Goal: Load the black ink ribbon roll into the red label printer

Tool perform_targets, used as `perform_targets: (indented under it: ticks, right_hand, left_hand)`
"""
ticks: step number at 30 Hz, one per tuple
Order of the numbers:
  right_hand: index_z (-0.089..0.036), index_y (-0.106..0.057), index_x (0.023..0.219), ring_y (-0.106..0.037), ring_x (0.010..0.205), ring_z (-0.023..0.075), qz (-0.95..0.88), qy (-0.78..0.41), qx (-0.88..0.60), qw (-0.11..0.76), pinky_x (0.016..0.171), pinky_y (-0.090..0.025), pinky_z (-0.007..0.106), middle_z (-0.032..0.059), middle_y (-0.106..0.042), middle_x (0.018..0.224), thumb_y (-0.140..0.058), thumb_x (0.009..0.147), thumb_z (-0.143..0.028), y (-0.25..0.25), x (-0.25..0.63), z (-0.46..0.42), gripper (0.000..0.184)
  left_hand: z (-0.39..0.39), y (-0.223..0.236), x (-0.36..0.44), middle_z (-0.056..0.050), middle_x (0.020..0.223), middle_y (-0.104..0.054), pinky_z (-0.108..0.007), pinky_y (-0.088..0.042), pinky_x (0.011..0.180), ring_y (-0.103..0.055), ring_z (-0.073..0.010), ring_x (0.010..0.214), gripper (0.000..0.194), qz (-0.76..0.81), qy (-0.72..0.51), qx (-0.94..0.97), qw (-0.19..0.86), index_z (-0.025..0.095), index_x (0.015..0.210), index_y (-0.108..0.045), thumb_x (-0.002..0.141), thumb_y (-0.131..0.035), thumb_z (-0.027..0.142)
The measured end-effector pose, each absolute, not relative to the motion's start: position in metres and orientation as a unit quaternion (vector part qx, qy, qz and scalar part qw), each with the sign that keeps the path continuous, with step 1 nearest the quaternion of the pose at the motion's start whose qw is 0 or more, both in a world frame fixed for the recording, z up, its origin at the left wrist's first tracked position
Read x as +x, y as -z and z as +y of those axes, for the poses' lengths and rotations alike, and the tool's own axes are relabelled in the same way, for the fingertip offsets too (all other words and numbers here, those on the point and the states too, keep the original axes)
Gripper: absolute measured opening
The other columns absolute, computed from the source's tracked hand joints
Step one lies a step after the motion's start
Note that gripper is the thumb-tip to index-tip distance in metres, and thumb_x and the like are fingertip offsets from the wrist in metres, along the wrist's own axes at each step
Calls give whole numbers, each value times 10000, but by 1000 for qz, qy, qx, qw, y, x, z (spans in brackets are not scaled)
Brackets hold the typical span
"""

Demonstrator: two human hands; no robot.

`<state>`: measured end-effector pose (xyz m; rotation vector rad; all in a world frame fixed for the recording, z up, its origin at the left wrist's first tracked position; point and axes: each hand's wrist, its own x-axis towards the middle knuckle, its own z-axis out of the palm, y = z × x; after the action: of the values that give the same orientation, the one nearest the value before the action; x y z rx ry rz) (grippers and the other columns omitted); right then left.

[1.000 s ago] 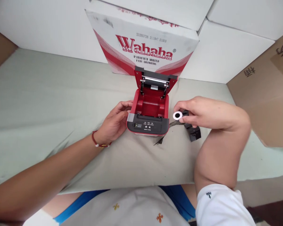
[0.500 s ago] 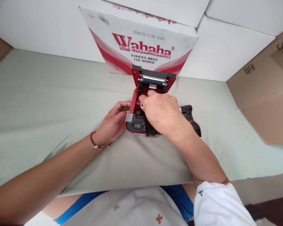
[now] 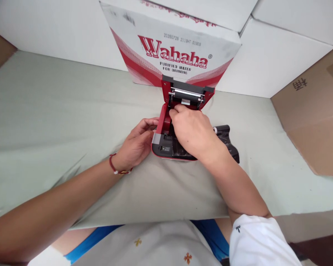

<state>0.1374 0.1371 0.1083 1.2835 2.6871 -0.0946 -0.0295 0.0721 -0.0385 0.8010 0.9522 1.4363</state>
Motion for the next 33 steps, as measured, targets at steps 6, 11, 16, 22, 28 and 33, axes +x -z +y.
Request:
perform_targets:
  ticks: [6,11,16,22,28,33]
  right_hand:
    - [-206,-860,1255,-808,1066,285,934,126,334,-13,928,-572,390,98,-870,1194,-547,1120,-222,-127,176,142,342]
    - [-226,-878,1167,-809,954,230,957,183,220,45,823,-593,349,86,-855,1181,-576,1101,-204,-141,202,137,309]
    - [-257,-879,1202,-812,945,208,962,183,195,60,776,-602,319,91,-842,1232,-554,1114,-178,-145,213,134,346]
    - [-252,-862,1265,-821,1153,266,929,142,292,-177,1053,-647,419,90,-861,1278,-620,1128,-263,-146,210,136,278]
    - [-237,-665,1619,-575,1589,420,901,-9,376,-215,1331,-458,663,162,-637,1709,-651,1117,-423,-116,199,167,535]
    - [-249,-728,1554,-719,1368,409,917,18,374,-137,1178,-582,604,135,-775,1511,-595,1122,-411,-128,207,156,480]
  left_hand:
    - [59,42,-25,-100,1347,-702,-479,-603,1136,-692,-260,1283,204,504,-612,507,338,255,1252,-690,1100,-637,380]
    - [39,36,-22,-120,1372,-664,-568,-565,1223,-624,-311,1406,409,438,-582,685,14,295,1536,-615,1146,-545,396]
    - [34,38,-17,-102,1304,-717,-537,-572,1200,-641,-322,1402,497,370,-535,758,-43,308,1569,-673,1073,-670,335]
    - [34,35,-13,-96,1236,-741,-513,-574,1202,-663,-292,1368,376,375,-517,762,-109,267,1377,-763,1010,-699,206]
    - [32,33,-10,-101,1223,-726,-504,-586,1191,-659,-286,1365,328,369,-518,762,-122,244,1307,-778,996,-696,179]
    - [32,34,-10,-78,1251,-739,-494,-584,1206,-660,-271,1371,342,378,-525,752,-122,296,1299,-788,986,-723,176]
